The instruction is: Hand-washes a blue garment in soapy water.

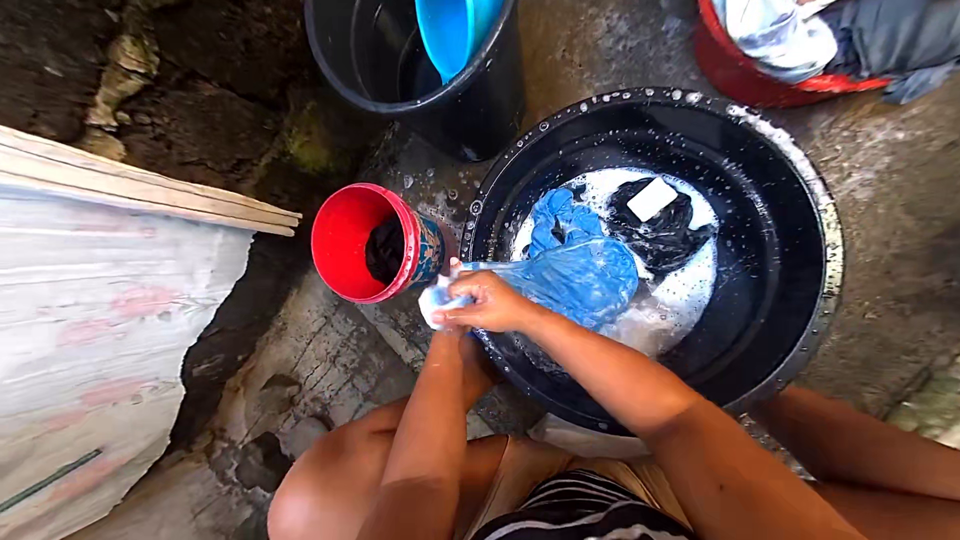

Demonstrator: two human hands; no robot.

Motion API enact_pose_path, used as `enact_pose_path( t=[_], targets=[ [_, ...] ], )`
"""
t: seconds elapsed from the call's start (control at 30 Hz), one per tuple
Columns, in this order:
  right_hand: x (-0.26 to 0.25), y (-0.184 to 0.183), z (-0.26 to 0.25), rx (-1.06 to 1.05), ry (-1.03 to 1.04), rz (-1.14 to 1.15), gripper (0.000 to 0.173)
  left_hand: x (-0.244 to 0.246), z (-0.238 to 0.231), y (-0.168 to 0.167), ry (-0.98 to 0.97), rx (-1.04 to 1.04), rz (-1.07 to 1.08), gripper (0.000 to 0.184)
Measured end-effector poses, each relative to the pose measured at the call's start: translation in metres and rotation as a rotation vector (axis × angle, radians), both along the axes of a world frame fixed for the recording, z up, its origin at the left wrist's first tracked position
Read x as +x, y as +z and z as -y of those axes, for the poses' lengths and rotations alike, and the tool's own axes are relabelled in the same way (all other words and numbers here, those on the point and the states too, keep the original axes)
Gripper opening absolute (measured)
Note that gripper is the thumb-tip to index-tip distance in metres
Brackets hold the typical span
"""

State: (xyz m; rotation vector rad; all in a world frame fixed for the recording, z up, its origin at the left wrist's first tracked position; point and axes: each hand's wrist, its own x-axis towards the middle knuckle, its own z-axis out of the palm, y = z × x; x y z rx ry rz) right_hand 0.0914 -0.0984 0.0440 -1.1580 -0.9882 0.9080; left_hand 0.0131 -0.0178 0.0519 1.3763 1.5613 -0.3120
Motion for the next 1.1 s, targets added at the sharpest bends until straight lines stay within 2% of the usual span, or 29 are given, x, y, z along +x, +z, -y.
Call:
enact_pose_path(
  t=[0.03, 0.1, 0.13, 0.17, 0.23, 0.3, 0.37, 0.4, 0.47, 0.53, 0.6, 0.7, 0.77, 0.83, 0.93, 1.0, 1.07, 1.1],
  targets=[
    [0.002, -0.022, -0.008, -0.039, -0.072, 0.067, 0.021, -0.009, -0.007, -0.021, -0.080, 0.074, 0.065, 0.032],
    [0.020, -0.083, 0.002, -0.394, -0.058, 0.125, 0.031, -0.026, -0.018, -0.051, -0.190, 0.212, 0.216, 0.041],
    [0.032, -0.108, 0.012, -0.541, -0.021, 0.138, 0.038, -0.026, -0.021, -0.059, -0.181, 0.247, 0.274, 0.053],
    [0.046, -0.117, 0.017, -0.624, -0.014, 0.119, 0.043, -0.019, -0.027, -0.060, -0.185, 0.283, 0.283, 0.066],
    [0.066, -0.100, 0.028, -0.657, -0.053, -0.032, 0.042, -0.007, -0.031, -0.049, -0.298, 0.388, 0.196, 0.067],
    [0.082, -0.069, 0.048, -0.619, -0.166, -0.262, 0.036, 0.003, -0.030, -0.034, -0.508, 0.624, 0.109, 0.049],
    [0.107, -0.061, 0.067, -0.511, -0.307, -0.436, 0.028, 0.031, -0.025, -0.021, -0.689, 0.875, 0.168, 0.036],
    [0.114, -0.062, 0.080, -0.445, -0.347, -0.521, 0.023, 0.045, -0.016, -0.021, -0.793, 0.875, 0.188, 0.037],
    [0.122, -0.061, 0.107, -0.361, -0.337, -0.673, 0.022, 0.069, 0.002, -0.042, -1.015, 0.711, 0.157, 0.041],
    [0.125, -0.053, 0.131, -0.334, -0.314, -0.750, 0.030, 0.086, 0.011, -0.076, -1.191, 0.499, -0.053, 0.055],
    [0.130, -0.045, 0.154, -0.293, -0.305, -0.791, 0.037, 0.094, 0.022, -0.097, -1.272, 0.381, -0.286, 0.058],
    [0.144, -0.041, 0.181, -0.183, -0.338, -0.810, 0.042, 0.100, 0.038, -0.102, -1.455, 0.322, -0.600, 0.049],
    [0.150, -0.036, 0.189, -0.165, -0.363, -0.789, 0.040, 0.102, 0.044, -0.094, -1.488, 0.305, -0.719, 0.042],
    [0.151, -0.026, 0.183, -0.264, -0.330, -0.643, 0.033, 0.103, 0.038, -0.074, -1.365, 0.291, -0.585, 0.039],
    [0.148, -0.012, 0.153, -0.534, -0.119, -0.091, 0.021, 0.087, 0.019, -0.047, -1.106, 0.234, 0.045, 0.032],
    [0.148, -0.006, 0.130, -0.510, -0.014, 0.206, 0.028, 0.071, 0.028, -0.006, -0.951, 0.173, 0.369, 0.025],
    [0.145, 0.012, 0.114, -0.388, 0.030, 0.266, 0.037, 0.058, 0.041, 0.035, -0.893, 0.196, 0.541, 0.021],
    [0.141, 0.022, 0.111, -0.293, 0.028, 0.234, 0.033, 0.053, 0.046, 0.054, -0.874, 0.230, 0.613, 0.019]
  ],
)
